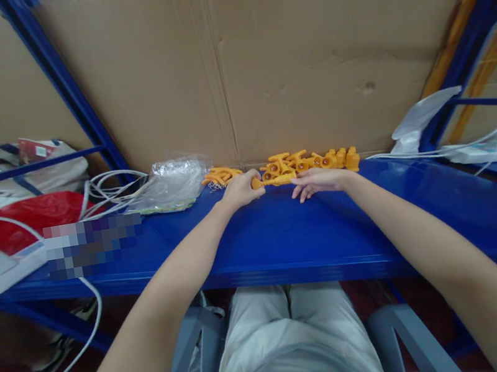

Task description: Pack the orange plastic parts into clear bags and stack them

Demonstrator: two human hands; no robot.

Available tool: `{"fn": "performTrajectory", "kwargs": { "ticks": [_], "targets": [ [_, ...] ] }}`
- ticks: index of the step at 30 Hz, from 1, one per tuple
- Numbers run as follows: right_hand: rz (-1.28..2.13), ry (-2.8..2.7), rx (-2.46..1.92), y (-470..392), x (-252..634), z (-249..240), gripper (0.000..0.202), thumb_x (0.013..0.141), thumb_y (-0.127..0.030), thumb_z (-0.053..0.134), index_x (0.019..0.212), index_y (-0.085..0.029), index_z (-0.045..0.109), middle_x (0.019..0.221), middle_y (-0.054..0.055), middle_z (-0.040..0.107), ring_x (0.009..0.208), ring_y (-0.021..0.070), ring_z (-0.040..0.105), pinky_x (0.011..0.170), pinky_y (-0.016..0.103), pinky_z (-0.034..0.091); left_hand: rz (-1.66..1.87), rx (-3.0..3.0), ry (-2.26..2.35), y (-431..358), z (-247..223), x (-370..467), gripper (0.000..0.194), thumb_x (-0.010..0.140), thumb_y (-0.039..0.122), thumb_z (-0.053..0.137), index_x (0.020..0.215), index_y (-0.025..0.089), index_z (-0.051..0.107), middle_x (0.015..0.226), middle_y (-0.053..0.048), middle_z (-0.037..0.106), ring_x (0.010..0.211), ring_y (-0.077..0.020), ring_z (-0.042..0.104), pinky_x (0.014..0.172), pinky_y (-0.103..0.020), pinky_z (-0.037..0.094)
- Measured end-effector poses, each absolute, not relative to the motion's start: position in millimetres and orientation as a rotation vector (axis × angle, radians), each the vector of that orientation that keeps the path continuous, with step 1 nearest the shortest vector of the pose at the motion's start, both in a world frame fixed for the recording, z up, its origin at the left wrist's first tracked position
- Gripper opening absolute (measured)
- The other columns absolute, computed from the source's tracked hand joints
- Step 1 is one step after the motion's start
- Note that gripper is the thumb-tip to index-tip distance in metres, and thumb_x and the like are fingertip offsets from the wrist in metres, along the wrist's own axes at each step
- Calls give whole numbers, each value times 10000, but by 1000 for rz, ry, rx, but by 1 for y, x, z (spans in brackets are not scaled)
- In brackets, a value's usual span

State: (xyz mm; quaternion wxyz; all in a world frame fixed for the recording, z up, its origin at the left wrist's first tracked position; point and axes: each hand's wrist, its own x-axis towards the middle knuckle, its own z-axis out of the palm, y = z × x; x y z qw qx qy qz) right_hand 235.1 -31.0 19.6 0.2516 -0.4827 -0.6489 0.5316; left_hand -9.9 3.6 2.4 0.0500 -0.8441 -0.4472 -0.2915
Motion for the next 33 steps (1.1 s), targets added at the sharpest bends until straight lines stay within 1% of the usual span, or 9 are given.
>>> {"fn": "performTrajectory", "kwargs": {
  "ticks": [1,3,6,11,16,19,22,28,33],
  "targets": [
    [1424,-1780,-1288,-32,236,20,207,867,-335,671,942,-158,596,888,87,742,644,114,678,545,183,509,-891,-2575,-1355,3,2,-10,269,703,267,643,961,190,641,707,-5,657,684,-194,624,633,-270,430],
    [1357,-1783,-1254,-32,238,20,234,818,-246,721,981,-168,574,978,87,737,672,113,682,570,195,521,-895,-2590,-1344,3,3,-10,264,716,279,651,964,186,640,718,-9,663,685,-189,624,642,-270,432],
    [1262,-1777,-1236,-32,239,21,253,815,-212,711,997,-173,540,982,88,736,674,113,684,581,203,525,-901,-2613,-1337,3,3,-10,280,753,326,651,990,180,635,732,-15,671,687,-184,624,650,-268,430],
    [1234,-1816,-1267,-33,236,23,228,810,-229,716,939,-166,539,913,91,744,652,115,682,569,199,515,-910,-2620,-1336,4,3,-11,302,783,410,644,979,181,625,724,-15,664,682,-188,617,639,-270,417],
    [1224,-1854,-1264,-32,236,22,197,821,-309,721,850,-147,611,890,96,747,644,110,667,551,191,492,-934,-2599,-1333,3,4,-10,279,771,409,659,934,186,621,706,-8,649,684,-185,613,630,-264,397],
    [1242,-1865,-1267,-31,238,21,239,853,-370,683,819,-135,662,859,99,748,628,104,651,535,185,476,-939,-2588,-1322,2,4,-10,271,776,404,655,941,191,623,727,-10,661,693,-184,617,625,-260,389],
    [1267,-1842,-1281,-30,237,21,271,883,-387,644,801,-130,675,812,98,744,610,101,642,522,181,468,-947,-2575,-1322,2,4,-10,271,775,397,660,943,188,630,749,-20,673,702,-188,624,632,-262,391],
    [1286,-1814,-1275,-29,236,20,285,889,-409,630,810,-138,663,799,102,744,597,113,640,514,195,478,-986,-2594,-1310,5,2,-11,278,769,414,657,934,193,628,712,-8,661,685,-184,621,635,-262,402],
    [1281,-1794,-1280,-31,234,21,241,895,-371,631,854,-135,659,791,96,738,594,109,640,512,190,477,-979,-2571,-1332,7,1,-11,298,769,431,654,941,190,625,662,1,632,652,-178,600,617,-259,390]
  ]
}}
